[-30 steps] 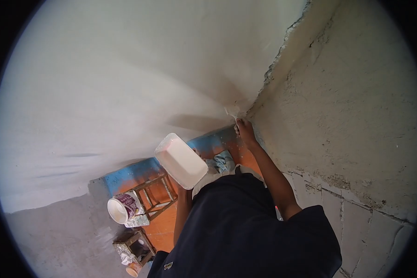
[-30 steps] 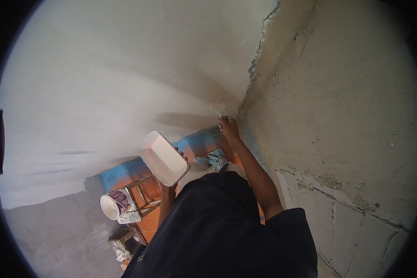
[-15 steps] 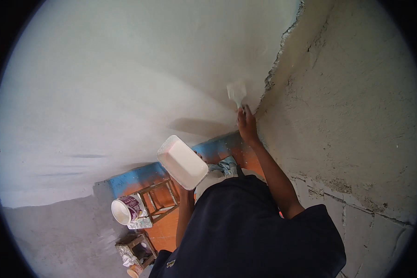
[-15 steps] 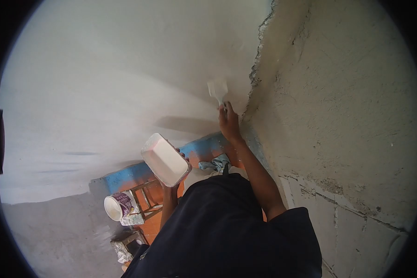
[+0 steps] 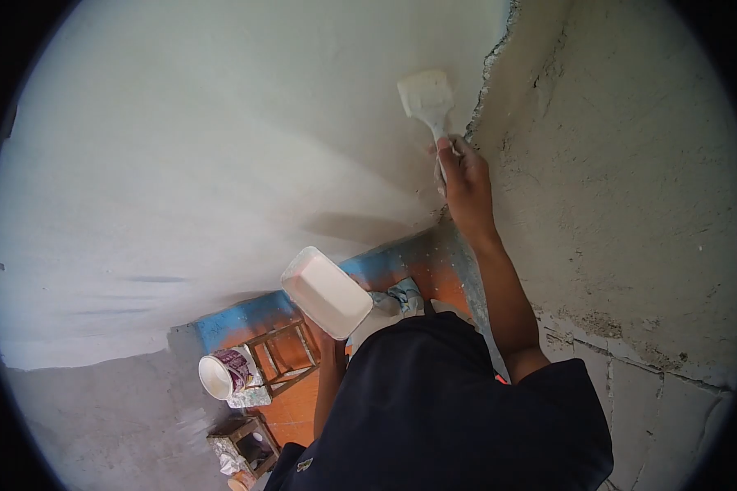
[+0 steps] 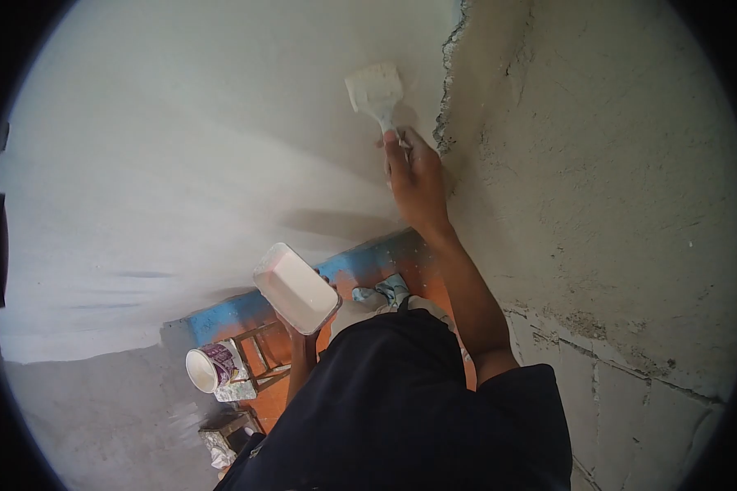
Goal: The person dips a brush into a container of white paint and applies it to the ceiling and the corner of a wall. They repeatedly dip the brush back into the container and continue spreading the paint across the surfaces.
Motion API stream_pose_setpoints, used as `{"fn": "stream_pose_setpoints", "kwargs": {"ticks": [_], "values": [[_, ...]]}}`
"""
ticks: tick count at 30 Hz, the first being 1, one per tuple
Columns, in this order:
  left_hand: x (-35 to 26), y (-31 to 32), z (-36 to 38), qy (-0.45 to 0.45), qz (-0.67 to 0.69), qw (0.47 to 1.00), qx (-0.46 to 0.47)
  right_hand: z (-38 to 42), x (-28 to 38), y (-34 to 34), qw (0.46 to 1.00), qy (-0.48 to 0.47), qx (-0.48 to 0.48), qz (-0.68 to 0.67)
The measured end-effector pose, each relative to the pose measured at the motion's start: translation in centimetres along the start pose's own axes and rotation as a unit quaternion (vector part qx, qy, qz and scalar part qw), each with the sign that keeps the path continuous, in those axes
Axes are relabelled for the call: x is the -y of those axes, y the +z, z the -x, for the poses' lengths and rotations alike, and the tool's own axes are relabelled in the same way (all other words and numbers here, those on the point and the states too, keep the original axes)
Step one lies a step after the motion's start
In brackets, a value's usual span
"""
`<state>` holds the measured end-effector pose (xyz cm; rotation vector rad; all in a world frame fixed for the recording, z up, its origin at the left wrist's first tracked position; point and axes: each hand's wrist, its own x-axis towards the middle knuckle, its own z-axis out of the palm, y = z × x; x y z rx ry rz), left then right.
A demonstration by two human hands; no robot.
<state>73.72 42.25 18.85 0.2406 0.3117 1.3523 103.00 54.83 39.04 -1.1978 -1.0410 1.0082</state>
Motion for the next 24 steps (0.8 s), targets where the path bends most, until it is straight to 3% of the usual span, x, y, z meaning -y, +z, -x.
{"fn": "stream_pose_setpoints", "kwargs": {"ticks": [2, 4, 6, 10, 11, 13, 16, 18, 21, 24], "values": [[0.1, 0.2, -0.2, -0.001, -0.003, 1.0, 0.0, -1.1, -0.3, -0.2, 0.998, -0.043, -0.004, 0.04], [0.1, 0.3, 0.0, -0.002, -0.003, 1.0, -0.002, -1.8, -5.8, 0.0, 0.993, -0.054, -0.023, 0.1], [0.1, 0.4, 0.4, -0.003, -0.005, 1.0, -0.003, -1.0, -13.3, 0.2, 0.98, -0.123, -0.056, 0.145], [0.2, 0.4, 1.0, -0.009, -0.006, 1.0, 0.0, 0.4, -30.1, -2.9, 0.974, 0.215, -0.005, 0.07], [0.2, 0.3, 1.3, -0.008, -0.005, 1.0, -0.001, 0.5, -30.1, -2.9, 0.952, 0.301, 0.004, 0.049], [0.1, 0.3, 1.6, -0.006, -0.007, 1.0, -0.002, -0.4, -26.3, -3.0, 0.968, 0.247, 0.011, 0.036], [0.1, 0.3, 2.0, -0.002, -0.008, 1.0, -0.004, -1.5, -9.4, -2.0, 0.985, 0.173, 0.013, -0.013], [0.3, 0.3, 2.1, -0.004, -0.008, 1.0, -0.006, -1.0, -1.5, -1.7, 0.996, 0.079, 0.029, 0.002], [0.6, 0.3, 2.6, -0.005, -0.005, 1.0, -0.009, -1.0, 2.1, -1.1, 0.998, -0.023, 0.006, 0.063], [0.7, 0.4, 2.6, -0.004, -0.004, 1.0, -0.006, -2.4, -5.5, -0.7, 0.988, -0.067, 0.0, 0.139]]}}
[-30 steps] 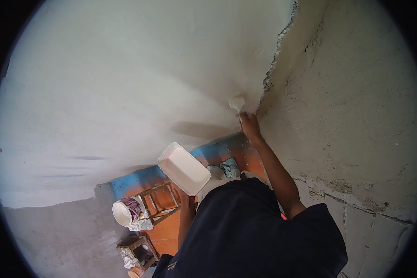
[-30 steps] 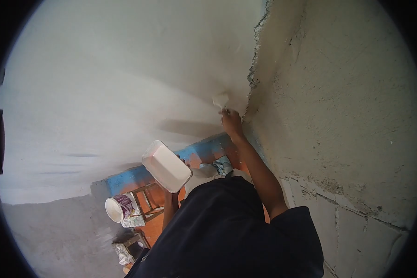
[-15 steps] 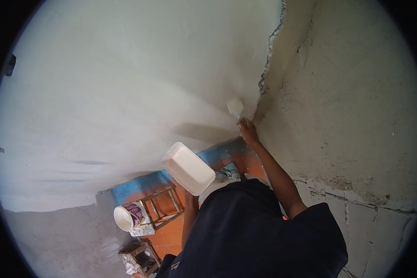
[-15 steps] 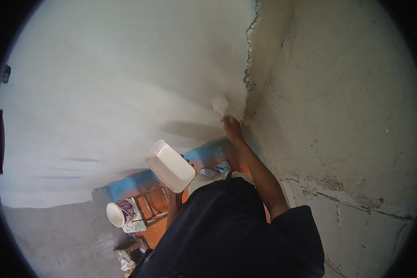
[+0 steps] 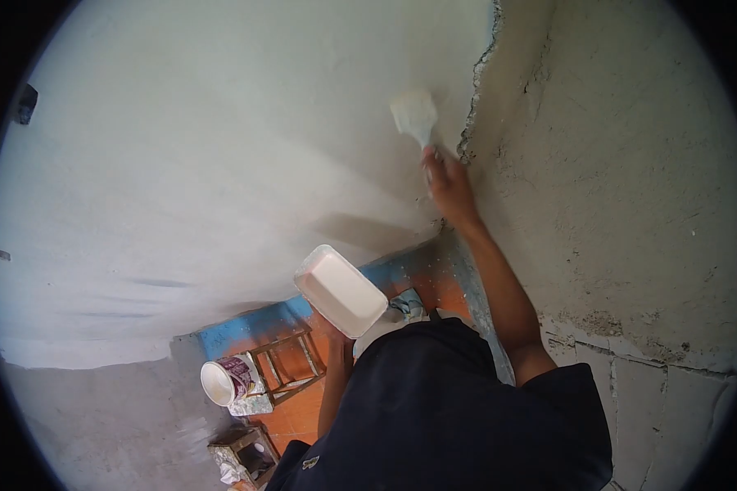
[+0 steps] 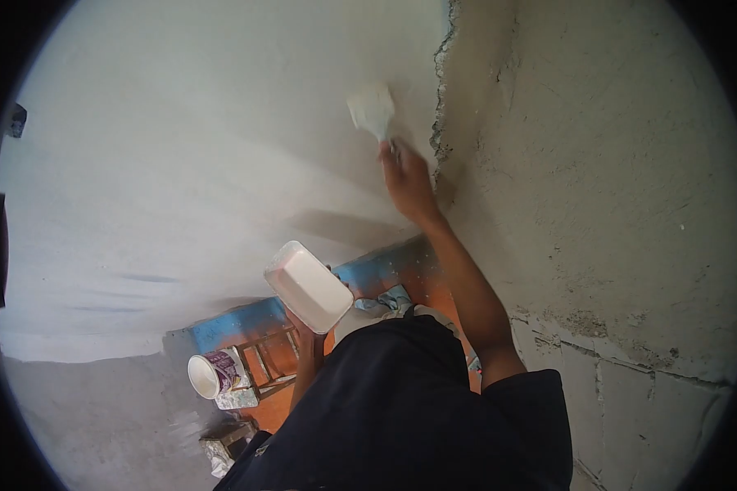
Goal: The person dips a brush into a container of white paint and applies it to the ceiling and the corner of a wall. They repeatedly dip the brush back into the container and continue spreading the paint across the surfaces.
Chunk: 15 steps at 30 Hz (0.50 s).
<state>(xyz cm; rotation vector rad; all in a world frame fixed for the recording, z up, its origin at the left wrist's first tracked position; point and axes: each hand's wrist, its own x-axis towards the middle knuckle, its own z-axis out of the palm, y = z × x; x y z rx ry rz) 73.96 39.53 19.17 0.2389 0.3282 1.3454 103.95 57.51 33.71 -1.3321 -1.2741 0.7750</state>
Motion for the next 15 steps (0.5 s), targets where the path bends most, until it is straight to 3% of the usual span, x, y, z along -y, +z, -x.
{"fn": "stream_pose_setpoints", "kwargs": {"ticks": [2, 4, 7, 10, 15], "values": [[-0.1, 0.0, 0.1, -0.001, -0.001, 1.0, 0.001, 2.0, -6.4, 2.6, 0.999, -0.034, -0.025, 0.035], [0.0, 0.0, 0.1, -0.001, 0.002, 1.0, 0.002, 3.6, -17.4, 4.6, 0.997, 0.061, 0.023, 0.035], [0.3, 0.1, 0.0, 0.001, 0.002, 1.0, 0.005, 4.6, -18.5, 3.6, 0.945, 0.308, 0.112, -0.021], [0.2, 0.0, 0.1, -0.002, 0.001, 1.0, 0.004, 1.9, -12.0, 2.2, 0.946, 0.291, 0.08, -0.12], [0.4, -0.2, 0.1, -0.005, 0.0, 1.0, 0.004, 0.0, 7.5, -2.9, 0.983, 0.082, 0.054, -0.155]]}}
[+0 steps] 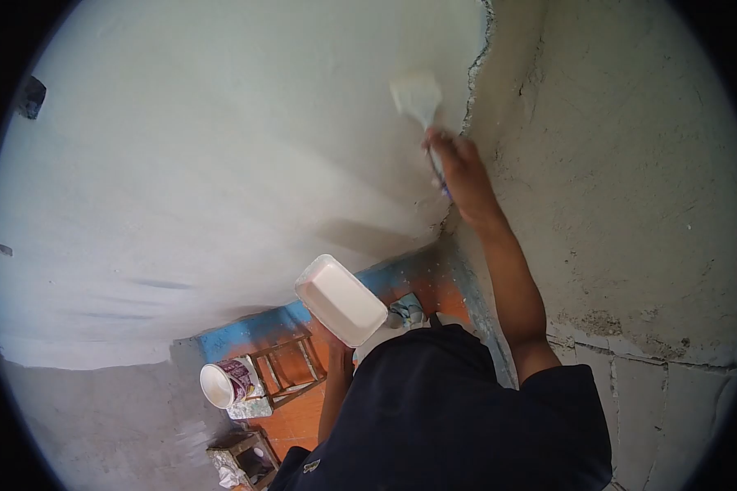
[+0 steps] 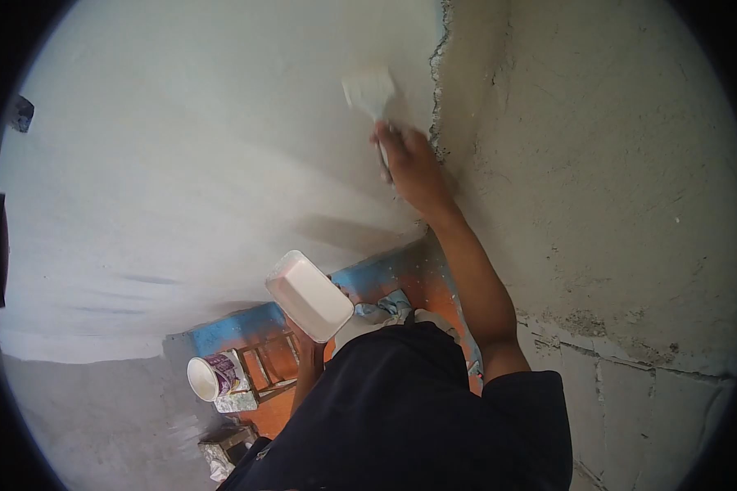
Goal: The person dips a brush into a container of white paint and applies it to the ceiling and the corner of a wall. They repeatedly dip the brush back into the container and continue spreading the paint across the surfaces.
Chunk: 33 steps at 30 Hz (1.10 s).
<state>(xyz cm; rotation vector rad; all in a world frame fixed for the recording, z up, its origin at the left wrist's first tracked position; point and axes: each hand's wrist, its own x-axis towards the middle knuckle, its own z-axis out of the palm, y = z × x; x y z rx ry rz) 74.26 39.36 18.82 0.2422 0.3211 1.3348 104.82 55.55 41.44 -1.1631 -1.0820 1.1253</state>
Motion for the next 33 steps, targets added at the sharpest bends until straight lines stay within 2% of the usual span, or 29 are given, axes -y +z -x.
{"fn": "stream_pose_setpoints", "kwargs": {"ticks": [2, 5, 6, 9, 11, 13, 14, 15, 16, 18, 20, 22, 24, 26, 28, 30, 31, 32, 33], "values": [[0.1, 0.1, -0.1, 0.001, 0.0, 1.0, 0.002, 0.3, 3.7, -0.1, 0.996, -0.084, 0.012, 0.017], [-0.2, -0.1, -0.1, 0.001, 0.001, 1.0, 0.005, -0.9, -0.1, 0.2, 0.994, -0.086, -0.018, 0.066], [-0.3, 0.0, -0.2, 0.003, -0.001, 1.0, 0.005, -1.4, -4.1, 0.3, 0.991, -0.086, -0.027, 0.095], [-0.3, 0.1, -0.4, -0.002, -0.003, 1.0, 0.01, -2.1, -21.7, -0.4, 0.983, -0.066, -0.024, 0.172], [-0.1, 0.2, -0.5, -0.003, -0.002, 1.0, 0.011, -0.5, -27.5, -1.8, 0.987, 0.143, 0.04, 0.057], [-0.3, 0.2, 0.0, -0.004, -0.005, 1.0, 0.012, -0.9, -28.6, -2.8, 0.968, 0.24, 0.033, 0.067], [-0.3, 0.3, -0.1, -0.005, -0.006, 1.0, 0.013, -0.9, -27.3, -2.6, 0.955, 0.288, 0.03, 0.071], [-0.2, 0.3, 0.0, -0.006, -0.006, 1.0, 0.014, -1.4, -25.9, -2.8, 0.961, 0.265, 0.033, 0.073], [-0.3, 0.3, -0.1, -0.007, -0.007, 1.0, 0.015, -1.8, -20.9, -2.4, 0.967, 0.242, 0.034, 0.075], [-0.1, 0.4, -0.4, -0.008, -0.004, 1.0, 0.019, -3.2, -13.8, -1.5, 0.983, 0.179, -0.01, 0.024], [-0.1, 0.4, -0.5, -0.008, -0.007, 1.0, 0.017, -1.3, -4.0, -0.4, 0.997, 0.073, 0.008, 0.021], [0.0, 0.5, -0.6, -0.009, -0.001, 1.0, 0.018, -0.4, 0.8, -0.3, 0.999, -0.005, 0.033, 0.026], [0.2, 0.5, -0.6, -0.008, 0.0, 1.0, 0.016, -0.5, 1.1, -0.1, 0.998, -0.045, 0.036, 0.036], [0.2, 0.5, -0.7, -0.007, 0.0, 1.0, 0.017, -1.3, -2.3, 0.4, 0.997, -0.051, 0.015, 0.047], [0.0, 0.5, -0.6, -0.007, 0.0, 1.0, 0.018, -2.9, -12.6, 0.5, 0.979, -0.136, -0.031, 0.152], [0.2, 0.5, -0.6, -0.009, -0.001, 1.0, 0.016, -2.4, -24.3, 0.1, 0.977, -0.053, -0.05, 0.2], [0.3, 0.5, -0.3, -0.01, 0.001, 1.0, 0.015, -1.5, -28.1, -0.7, 0.982, 0.056, -0.014, 0.181], [0.2, 0.4, 0.0, -0.009, 0.002, 1.0, 0.012, -0.6, -30.4, -1.5, 0.973, 0.165, 0.022, 0.158], [0.2, 0.3, 0.1, -0.009, 0.001, 1.0, 0.011, -0.6, -30.9, -2.3, 0.966, 0.205, 0.036, 0.153]]}}
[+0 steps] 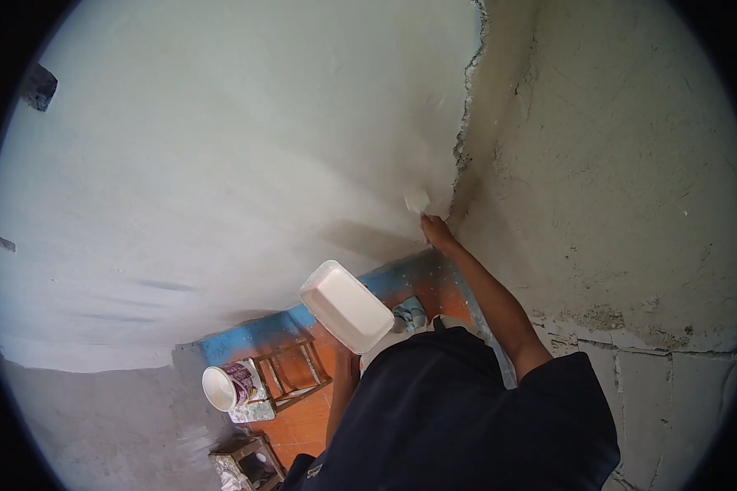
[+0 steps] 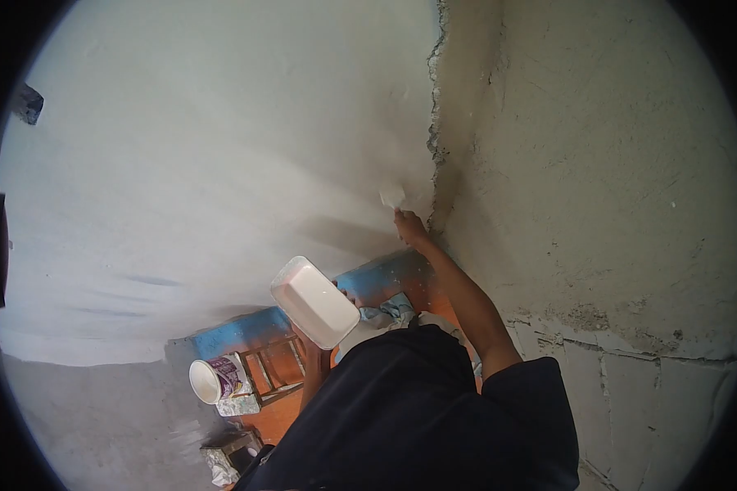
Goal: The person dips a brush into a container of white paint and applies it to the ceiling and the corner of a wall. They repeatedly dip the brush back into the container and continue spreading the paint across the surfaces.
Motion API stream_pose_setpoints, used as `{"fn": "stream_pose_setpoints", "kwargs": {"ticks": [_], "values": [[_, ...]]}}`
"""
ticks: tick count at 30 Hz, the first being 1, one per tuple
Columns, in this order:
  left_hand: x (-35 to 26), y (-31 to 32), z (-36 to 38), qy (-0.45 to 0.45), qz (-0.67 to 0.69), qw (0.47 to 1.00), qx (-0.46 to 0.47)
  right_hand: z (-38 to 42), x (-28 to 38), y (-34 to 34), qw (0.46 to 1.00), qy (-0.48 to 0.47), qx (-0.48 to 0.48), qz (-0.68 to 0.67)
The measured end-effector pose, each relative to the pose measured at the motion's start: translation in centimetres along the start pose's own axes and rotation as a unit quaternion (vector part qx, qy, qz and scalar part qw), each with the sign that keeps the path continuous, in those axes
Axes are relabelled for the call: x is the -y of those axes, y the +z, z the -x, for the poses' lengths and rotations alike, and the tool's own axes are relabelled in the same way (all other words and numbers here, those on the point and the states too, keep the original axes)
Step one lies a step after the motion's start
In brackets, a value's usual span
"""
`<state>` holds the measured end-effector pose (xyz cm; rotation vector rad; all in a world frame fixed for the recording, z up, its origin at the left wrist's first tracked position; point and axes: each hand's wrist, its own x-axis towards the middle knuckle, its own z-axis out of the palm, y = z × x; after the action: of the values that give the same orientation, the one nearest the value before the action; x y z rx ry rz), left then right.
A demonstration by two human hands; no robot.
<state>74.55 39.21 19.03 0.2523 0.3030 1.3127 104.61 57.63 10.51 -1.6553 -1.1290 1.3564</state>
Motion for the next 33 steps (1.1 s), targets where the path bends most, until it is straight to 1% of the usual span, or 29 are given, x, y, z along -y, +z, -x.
{"fn": "stream_pose_setpoints", "kwargs": {"ticks": [1, 2, 3, 4, 6, 7, 9, 11, 12, 14, 16, 18, 19, 20, 23, 24, 25, 27, 29, 32, 33], "values": [[-0.1, 0.0, 0.0, 0.0, -0.001, 1.0, -0.001, -0.5, -0.2, -0.7, 0.999, 0.037, 0.021, -0.002], [-0.1, -0.1, 0.1, 0.0, -0.003, 1.0, -0.001, -0.1, 1.2, -0.9, 0.996, 0.075, 0.042, -0.005], [-0.2, -0.1, 0.4, -0.001, -0.002, 1.0, -0.002, 0.0, 2.9, -1.5, 0.998, 0.045, 0.03, -0.02], [-0.2, -0.1, 0.2, 0.0, -0.004, 1.0, -0.001, 2.2, 8.6, -2.8, 0.999, 0.013, 0.018, -0.034], [-0.2, -0.1, 0.5, 0.001, 0.003, 1.0, -0.004, 6.5, 18.6, -4.8, 0.993, -0.07, -0.036, -0.086], [-0.2, -0.1, 0.5, 0.001, 0.003, 1.0, -0.005, 9.0, 22.6, -5.8, 0.988, -0.123, -0.027, -0.088], [0.0, 0.0, 0.3, 0.001, 0.004, 1.0, -0.005, 12.3, 27.8, -7.1, 0.973, -0.212, -0.023, -0.089], [0.2, 0.0, 0.0, 0.004, 0.005, 1.0, -0.004, 13.7, 30.1, -7.5, 0.954, -0.284, -0.03, -0.088], [0.2, 0.1, 0.0, 0.003, 0.005, 1.0, -0.005, 12.9, 29.4, -7.2, 0.955, -0.288, -0.051, -0.056], [0.0, -0.1, 0.2, 0.004, 0.007, 1.0, -0.002, 9.4, 25.4, -5.4, 0.951, -0.294, -0.097, 0.005], [-0.1, 0.0, 0.2, 0.002, 0.004, 1.0, 0.0, 5.5, 17.7, -2.4, 0.936, -0.312, -0.142, 0.079], [0.0, 0.1, 0.3, 0.003, 0.004, 1.0, 0.0, 0.9, 7.2, 0.0, 0.964, -0.222, -0.103, 0.107], [0.1, 0.1, 0.5, 0.003, 0.005, 1.0, -0.001, 1.1, 4.8, 0.3, 0.984, -0.152, -0.057, 0.068], [0.1, 0.0, 0.6, 0.004, 0.006, 1.0, -0.001, 1.1, 2.6, 0.3, 0.996, -0.079, -0.01, 0.028], [0.3, 0.1, 0.6, 0.007, 0.004, 1.0, -0.006, -0.2, 1.8, -1.9, 0.992, 0.101, 0.07, -0.016], [0.4, 0.0, 0.7, 0.01, 0.006, 1.0, -0.007, 0.1, 4.0, -2.5, 0.997, 0.065, 0.037, -0.023], [0.4, -0.1, 0.7, 0.009, 0.005, 1.0, -0.007, 1.4, 8.2, -3.4, 0.999, 0.028, 0.003, -0.032], [0.5, -0.1, 0.7, 0.008, 0.006, 1.0, -0.011, 5.3, 16.7, -5.4, 0.997, -0.063, -0.023, -0.033], [0.6, -0.1, 0.6, 0.007, 0.007, 1.0, -0.012, 10.6, 23.9, -6.4, 0.988, -0.145, -0.022, -0.055], [0.9, -0.1, 0.6, 0.007, 0.01, 1.0, -0.015, 12.2, 27.2, -6.9, 0.947, -0.309, -0.089, -0.015], [1.0, -0.1, 0.3, 0.007, 0.013, 1.0, -0.015, 11.5, 26.7, -6.7, 0.948, -0.304, -0.099, 0.0]]}}
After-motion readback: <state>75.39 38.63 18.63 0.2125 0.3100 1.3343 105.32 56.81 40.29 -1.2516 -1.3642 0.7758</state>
